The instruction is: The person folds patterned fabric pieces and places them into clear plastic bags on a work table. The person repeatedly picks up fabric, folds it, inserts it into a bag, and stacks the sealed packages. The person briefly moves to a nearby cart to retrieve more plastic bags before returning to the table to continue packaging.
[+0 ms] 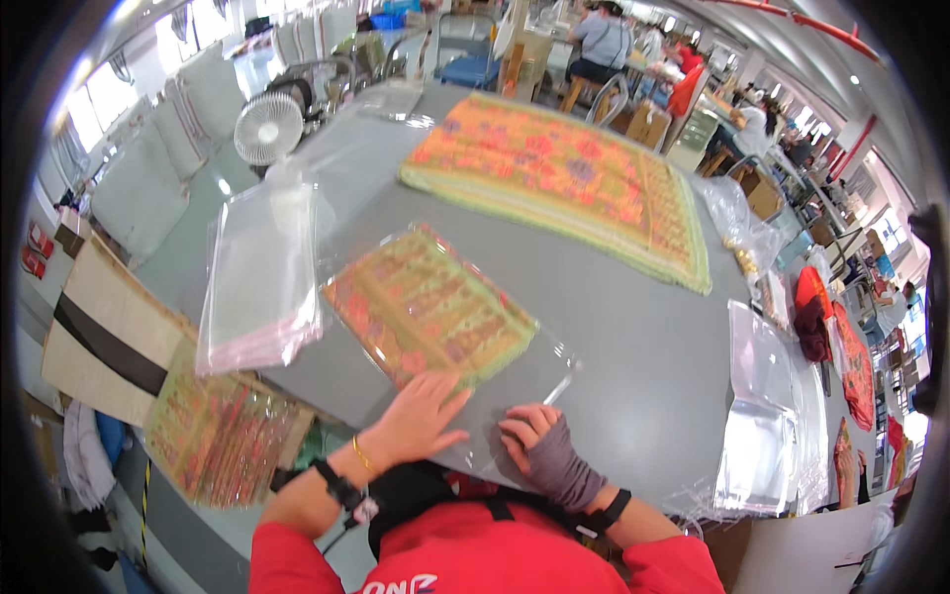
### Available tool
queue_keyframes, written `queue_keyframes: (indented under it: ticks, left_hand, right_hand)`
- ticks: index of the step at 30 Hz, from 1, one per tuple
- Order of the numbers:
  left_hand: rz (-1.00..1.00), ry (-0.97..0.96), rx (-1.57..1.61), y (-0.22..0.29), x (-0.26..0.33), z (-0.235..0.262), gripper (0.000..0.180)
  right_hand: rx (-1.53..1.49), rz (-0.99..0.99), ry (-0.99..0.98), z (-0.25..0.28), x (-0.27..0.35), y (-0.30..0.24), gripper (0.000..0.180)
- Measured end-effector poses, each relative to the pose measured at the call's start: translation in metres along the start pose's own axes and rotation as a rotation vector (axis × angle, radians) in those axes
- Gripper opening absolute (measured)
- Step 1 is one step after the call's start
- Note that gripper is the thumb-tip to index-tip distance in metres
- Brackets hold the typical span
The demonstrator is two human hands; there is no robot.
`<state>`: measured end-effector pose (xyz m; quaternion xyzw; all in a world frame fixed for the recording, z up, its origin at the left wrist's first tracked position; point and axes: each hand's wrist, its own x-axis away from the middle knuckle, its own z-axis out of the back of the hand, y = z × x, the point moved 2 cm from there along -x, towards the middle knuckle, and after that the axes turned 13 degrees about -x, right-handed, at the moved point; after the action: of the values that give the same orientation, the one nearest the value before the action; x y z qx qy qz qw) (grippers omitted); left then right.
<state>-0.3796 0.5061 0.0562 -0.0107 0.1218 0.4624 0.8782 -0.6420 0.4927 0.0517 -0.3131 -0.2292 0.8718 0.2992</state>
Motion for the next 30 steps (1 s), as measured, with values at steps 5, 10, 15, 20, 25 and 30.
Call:
queue_keyframes:
  ticks: [5,10,15,20,25,30]
  left_hand:
    - [0.038,-0.048,-0.220,-0.016,0.017,-0.008,0.053]
    - [0.244,-0.058,-0.637,-0.050,0.031,-0.009,0.051]
    - [0.340,0.078,-0.096,-0.035,0.056,-0.006,0.065]
    - [0.429,0.018,-0.009,-0.033,0.058,-0.006,0.065]
    - [0.408,0.048,0.020,-0.040,0.054,-0.006,0.065]
    - [0.413,0.003,0.135,-0.041,0.055,-0.007,0.065]
  right_hand:
    - [-0.011,0.004,-0.115,0.006,-0.013,0.006,0.045]
    - [-0.041,0.146,-0.302,-0.004,-0.020,0.004,0.046]
    - [-0.135,0.055,-0.375,-0.002,-0.024,0.007,0.050]
    - [-0.229,-0.030,-0.409,0.001,-0.034,0.009,0.045]
    - [-0.369,-0.357,-0.506,0.004,-0.070,0.027,0.028]
    - [0.091,-0.425,0.202,-0.003,-0.154,0.089,0.039]
